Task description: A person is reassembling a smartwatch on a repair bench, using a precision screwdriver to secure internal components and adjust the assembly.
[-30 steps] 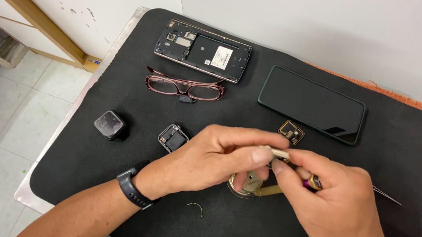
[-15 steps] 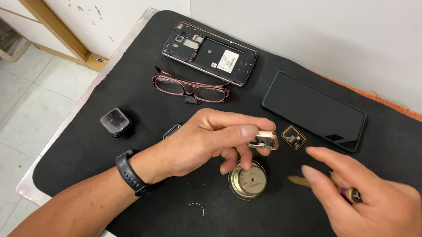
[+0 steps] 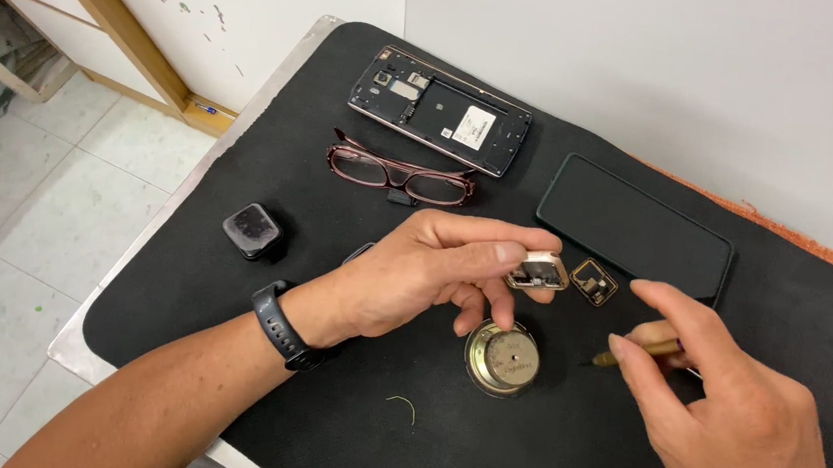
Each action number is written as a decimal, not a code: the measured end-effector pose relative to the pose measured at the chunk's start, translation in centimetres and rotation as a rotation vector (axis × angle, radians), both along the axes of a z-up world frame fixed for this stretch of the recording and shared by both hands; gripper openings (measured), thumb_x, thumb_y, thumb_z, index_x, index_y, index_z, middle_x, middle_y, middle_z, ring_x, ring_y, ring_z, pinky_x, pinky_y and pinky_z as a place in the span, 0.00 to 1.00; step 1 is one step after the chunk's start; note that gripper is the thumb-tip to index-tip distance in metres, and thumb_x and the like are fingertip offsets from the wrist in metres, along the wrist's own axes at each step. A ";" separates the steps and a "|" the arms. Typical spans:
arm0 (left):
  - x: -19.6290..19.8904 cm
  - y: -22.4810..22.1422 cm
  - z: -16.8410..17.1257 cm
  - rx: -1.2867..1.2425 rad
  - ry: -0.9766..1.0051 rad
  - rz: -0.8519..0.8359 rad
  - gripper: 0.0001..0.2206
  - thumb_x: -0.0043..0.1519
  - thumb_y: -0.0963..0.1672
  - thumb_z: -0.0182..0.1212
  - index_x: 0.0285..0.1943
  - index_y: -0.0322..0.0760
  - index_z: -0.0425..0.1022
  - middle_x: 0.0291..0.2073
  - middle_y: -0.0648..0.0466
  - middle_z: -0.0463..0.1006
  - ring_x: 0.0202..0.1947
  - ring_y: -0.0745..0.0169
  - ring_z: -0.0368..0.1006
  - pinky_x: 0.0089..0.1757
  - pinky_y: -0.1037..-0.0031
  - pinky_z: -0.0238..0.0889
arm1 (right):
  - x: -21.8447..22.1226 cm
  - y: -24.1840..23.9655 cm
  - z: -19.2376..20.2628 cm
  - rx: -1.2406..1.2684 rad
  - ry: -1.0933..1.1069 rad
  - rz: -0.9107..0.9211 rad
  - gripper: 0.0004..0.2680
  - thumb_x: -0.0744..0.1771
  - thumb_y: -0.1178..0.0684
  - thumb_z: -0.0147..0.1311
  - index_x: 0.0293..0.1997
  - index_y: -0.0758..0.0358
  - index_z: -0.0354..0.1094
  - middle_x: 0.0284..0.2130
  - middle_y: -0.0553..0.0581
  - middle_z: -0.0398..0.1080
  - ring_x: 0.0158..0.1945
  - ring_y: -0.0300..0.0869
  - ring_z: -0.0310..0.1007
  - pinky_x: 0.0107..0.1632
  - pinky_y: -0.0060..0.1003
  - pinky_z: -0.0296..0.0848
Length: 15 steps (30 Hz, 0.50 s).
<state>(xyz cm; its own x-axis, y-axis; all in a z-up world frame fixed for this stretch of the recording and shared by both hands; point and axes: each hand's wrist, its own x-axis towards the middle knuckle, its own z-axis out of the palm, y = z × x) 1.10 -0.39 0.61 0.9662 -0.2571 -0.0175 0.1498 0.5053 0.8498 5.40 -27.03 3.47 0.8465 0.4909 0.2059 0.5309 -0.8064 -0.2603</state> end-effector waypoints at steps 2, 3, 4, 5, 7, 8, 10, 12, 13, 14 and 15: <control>-0.1 0.1 -0.2 -0.016 -0.023 -0.018 0.20 0.68 0.46 0.56 0.67 0.31 0.72 0.46 0.30 0.81 0.34 0.60 0.80 0.29 0.79 0.71 | -0.1 0.1 -0.1 0.019 -0.030 0.022 0.16 0.65 0.55 0.63 0.58 0.47 0.72 0.31 0.36 0.79 0.32 0.30 0.78 0.33 0.31 0.73; -0.1 0.1 0.0 -0.016 -0.025 -0.015 0.20 0.68 0.46 0.56 0.67 0.31 0.72 0.46 0.30 0.81 0.34 0.60 0.80 0.29 0.79 0.71 | 0.0 0.0 -0.3 0.019 -0.031 0.025 0.16 0.65 0.55 0.63 0.58 0.47 0.72 0.31 0.36 0.79 0.32 0.30 0.78 0.33 0.31 0.73; 0.0 0.1 0.1 -0.035 -0.006 -0.015 0.21 0.69 0.46 0.55 0.68 0.29 0.71 0.47 0.31 0.81 0.34 0.58 0.80 0.28 0.78 0.71 | 0.0 -0.1 -0.4 0.022 -0.055 0.042 0.15 0.65 0.55 0.63 0.58 0.48 0.72 0.31 0.37 0.79 0.32 0.30 0.77 0.34 0.30 0.73; 0.0 0.0 0.3 -0.053 0.014 -0.015 0.21 0.69 0.45 0.53 0.69 0.27 0.70 0.48 0.32 0.81 0.34 0.57 0.80 0.28 0.77 0.70 | 0.1 -0.2 -0.6 0.025 -0.077 0.059 0.15 0.65 0.55 0.64 0.58 0.49 0.73 0.30 0.38 0.78 0.32 0.30 0.77 0.35 0.29 0.73; -0.1 0.1 0.3 -0.070 0.022 -0.014 0.21 0.70 0.45 0.52 0.69 0.27 0.69 0.47 0.33 0.81 0.34 0.56 0.80 0.28 0.76 0.70 | 0.2 -0.2 -0.9 0.016 -0.069 0.047 0.15 0.65 0.54 0.64 0.58 0.49 0.72 0.29 0.37 0.78 0.31 0.30 0.77 0.34 0.29 0.73; -0.1 0.1 0.4 -0.087 0.030 -0.016 0.21 0.71 0.45 0.51 0.69 0.26 0.69 0.47 0.34 0.80 0.34 0.55 0.80 0.29 0.76 0.69 | 0.3 -0.3 -1.0 0.006 -0.061 0.032 0.15 0.65 0.54 0.64 0.59 0.49 0.72 0.29 0.37 0.77 0.31 0.31 0.77 0.34 0.30 0.73; 0.0 0.1 0.3 -0.099 0.030 -0.022 0.21 0.71 0.45 0.50 0.70 0.26 0.69 0.48 0.33 0.80 0.34 0.55 0.79 0.29 0.75 0.70 | 0.3 -0.4 -0.9 0.008 -0.068 0.034 0.15 0.65 0.54 0.64 0.58 0.48 0.72 0.29 0.37 0.78 0.31 0.31 0.77 0.35 0.30 0.73; 0.0 0.1 0.1 -0.111 0.033 -0.028 0.21 0.71 0.45 0.50 0.70 0.27 0.68 0.48 0.32 0.80 0.34 0.54 0.79 0.30 0.74 0.70 | 0.3 -0.4 -0.9 0.009 -0.073 0.036 0.15 0.65 0.53 0.65 0.58 0.48 0.73 0.29 0.37 0.78 0.31 0.31 0.78 0.36 0.30 0.74; -0.1 0.1 0.1 -0.108 0.022 -0.033 0.21 0.71 0.45 0.50 0.70 0.27 0.68 0.49 0.32 0.80 0.35 0.54 0.79 0.31 0.74 0.70 | 0.3 -0.4 -0.8 0.006 -0.070 0.048 0.16 0.64 0.54 0.65 0.59 0.49 0.72 0.29 0.38 0.78 0.31 0.31 0.78 0.36 0.30 0.75; 0.0 0.1 0.1 -0.105 0.012 -0.039 0.21 0.72 0.45 0.49 0.71 0.27 0.67 0.49 0.32 0.80 0.35 0.53 0.79 0.31 0.74 0.70 | 0.3 -0.4 -0.6 0.003 -0.068 0.061 0.17 0.64 0.54 0.65 0.60 0.49 0.71 0.30 0.38 0.79 0.31 0.31 0.78 0.36 0.30 0.76; 0.0 0.1 0.0 -0.104 0.012 -0.041 0.21 0.72 0.45 0.49 0.71 0.27 0.67 0.49 0.32 0.80 0.35 0.53 0.79 0.31 0.74 0.70 | 0.3 -0.4 -0.7 0.004 -0.067 0.059 0.17 0.64 0.54 0.65 0.60 0.49 0.71 0.30 0.38 0.79 0.31 0.31 0.78 0.36 0.30 0.76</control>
